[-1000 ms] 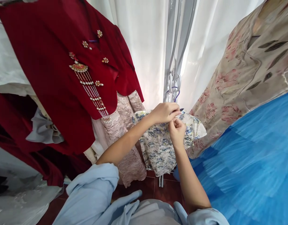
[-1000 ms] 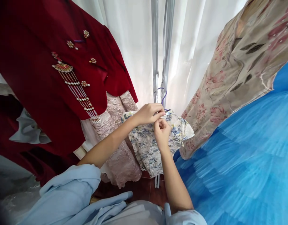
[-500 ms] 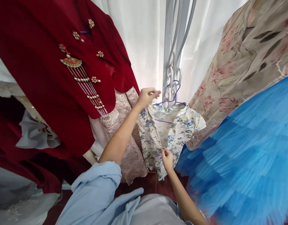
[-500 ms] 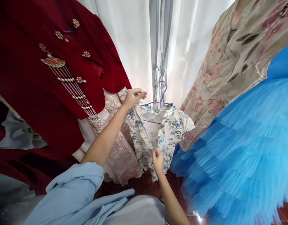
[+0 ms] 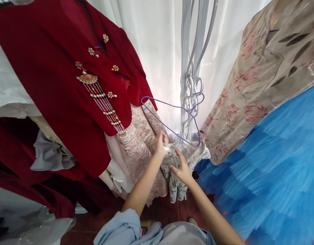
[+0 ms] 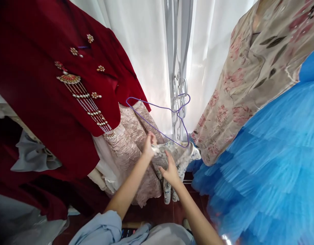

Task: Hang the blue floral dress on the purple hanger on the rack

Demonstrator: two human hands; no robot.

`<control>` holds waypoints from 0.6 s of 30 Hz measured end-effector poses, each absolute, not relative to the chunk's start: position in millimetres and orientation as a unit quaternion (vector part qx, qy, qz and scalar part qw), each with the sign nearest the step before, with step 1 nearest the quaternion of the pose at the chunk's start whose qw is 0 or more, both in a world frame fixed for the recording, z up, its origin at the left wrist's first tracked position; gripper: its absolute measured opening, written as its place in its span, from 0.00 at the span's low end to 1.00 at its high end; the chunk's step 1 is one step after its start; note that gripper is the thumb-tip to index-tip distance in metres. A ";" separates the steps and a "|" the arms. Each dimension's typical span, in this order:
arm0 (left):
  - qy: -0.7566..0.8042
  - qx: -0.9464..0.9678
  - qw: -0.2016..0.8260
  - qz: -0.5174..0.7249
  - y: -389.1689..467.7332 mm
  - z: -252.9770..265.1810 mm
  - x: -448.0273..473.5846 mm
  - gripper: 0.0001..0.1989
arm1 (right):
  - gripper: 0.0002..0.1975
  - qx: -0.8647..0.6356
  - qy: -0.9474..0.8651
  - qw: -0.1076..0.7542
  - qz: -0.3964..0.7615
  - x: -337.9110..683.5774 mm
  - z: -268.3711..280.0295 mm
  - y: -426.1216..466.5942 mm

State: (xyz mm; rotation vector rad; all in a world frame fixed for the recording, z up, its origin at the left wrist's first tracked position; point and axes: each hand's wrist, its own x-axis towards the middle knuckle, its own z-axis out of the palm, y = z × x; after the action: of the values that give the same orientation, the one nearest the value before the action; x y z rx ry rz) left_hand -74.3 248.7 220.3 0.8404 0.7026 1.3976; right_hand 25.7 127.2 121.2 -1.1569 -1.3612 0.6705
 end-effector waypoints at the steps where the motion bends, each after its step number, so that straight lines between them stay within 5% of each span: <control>1: 0.306 0.424 0.607 0.598 231.0 201.1 -57.1 0.22 | 0.31 -0.489 -0.589 0.559 0.319 27.4 125.1 129.8; 5: 0.266 0.664 0.561 0.416 180.4 151.1 -24.5 0.23 | 0.12 -0.485 -0.558 0.482 0.470 61.2 119.9 119.7; 9: 0.183 0.704 0.624 0.285 151.7 125.9 -31.5 0.21 | 0.18 -0.495 -0.532 0.437 0.531 121.2 109.3 80.3; 15: 0.160 0.646 0.712 0.223 111.5 100.2 -15.0 0.33 | 0.15 -0.473 -0.550 0.413 0.550 164.0 127.8 33.9; 18: 0.185 0.661 0.698 0.202 104.3 95.1 -0.1 0.20 | 0.15 -0.486 -0.564 0.420 0.519 179.3 149.2 26.1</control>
State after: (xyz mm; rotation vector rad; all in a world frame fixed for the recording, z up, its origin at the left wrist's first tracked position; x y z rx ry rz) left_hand -0.1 104.3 95.1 1.4735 0.4114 0.4513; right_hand 179.3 26.1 149.2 -1.2174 -1.4140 1.2997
